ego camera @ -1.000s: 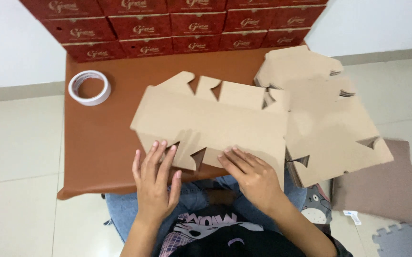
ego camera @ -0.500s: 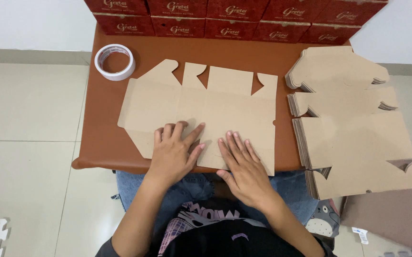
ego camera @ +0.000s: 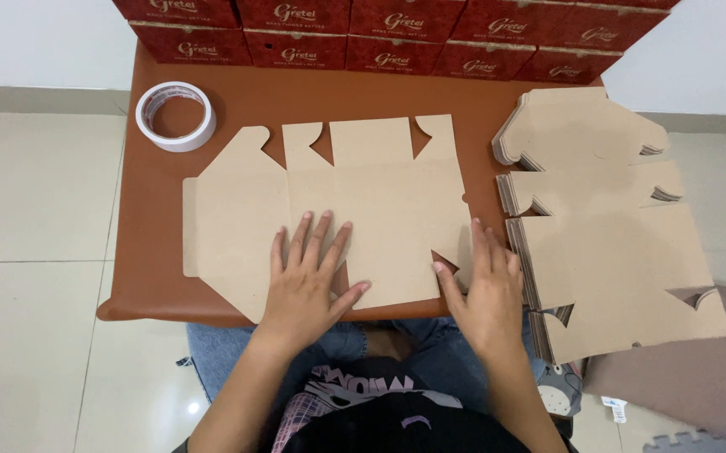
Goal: Assembling a decorative cardboard box by folding and tucking multiple flaps.
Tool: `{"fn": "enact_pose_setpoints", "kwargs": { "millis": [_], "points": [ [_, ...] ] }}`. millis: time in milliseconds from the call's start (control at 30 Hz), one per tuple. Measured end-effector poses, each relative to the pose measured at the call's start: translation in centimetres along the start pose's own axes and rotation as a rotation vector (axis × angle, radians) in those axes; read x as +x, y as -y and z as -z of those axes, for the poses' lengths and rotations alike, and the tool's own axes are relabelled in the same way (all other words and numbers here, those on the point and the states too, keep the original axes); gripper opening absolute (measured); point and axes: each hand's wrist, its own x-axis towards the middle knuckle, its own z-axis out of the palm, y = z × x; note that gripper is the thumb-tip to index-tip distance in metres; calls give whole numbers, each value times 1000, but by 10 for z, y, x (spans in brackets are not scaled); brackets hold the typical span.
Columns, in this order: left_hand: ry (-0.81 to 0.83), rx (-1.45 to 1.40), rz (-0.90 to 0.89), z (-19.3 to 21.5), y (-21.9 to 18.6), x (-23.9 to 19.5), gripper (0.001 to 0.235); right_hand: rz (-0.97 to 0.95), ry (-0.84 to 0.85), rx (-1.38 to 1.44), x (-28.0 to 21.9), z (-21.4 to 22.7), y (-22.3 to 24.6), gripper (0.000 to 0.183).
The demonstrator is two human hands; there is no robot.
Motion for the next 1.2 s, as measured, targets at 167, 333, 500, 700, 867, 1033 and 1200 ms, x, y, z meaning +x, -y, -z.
{"fn": "enact_pose_setpoints", "kwargs": {
  "millis": [167,333,500,700,867,1033,1200],
  "points": [
    [26,21,-35,0,2,6,77,-3,-218,457,10,7,1,61],
    [34,-30,2,-3,-6,10,80,8,-275,965,7,7,28,58],
    [18,-76,-84,-2,-13,13,93,275,324,843,-5,3,41,72],
    [52,-170,-345,-10,-22,20,90,458,194,387,2,-5,27,42],
    [4,-139,-382,-13,-20,18,77,456,141,76,18,-9,19,54],
    [-19,-81,-395,-18,-16,16,65,413,279,-98,43,-12,28,64],
    [-26,-68,-397,-20,-14,16,65,374,311,-117,97,-31,32,68]
  ]
}}
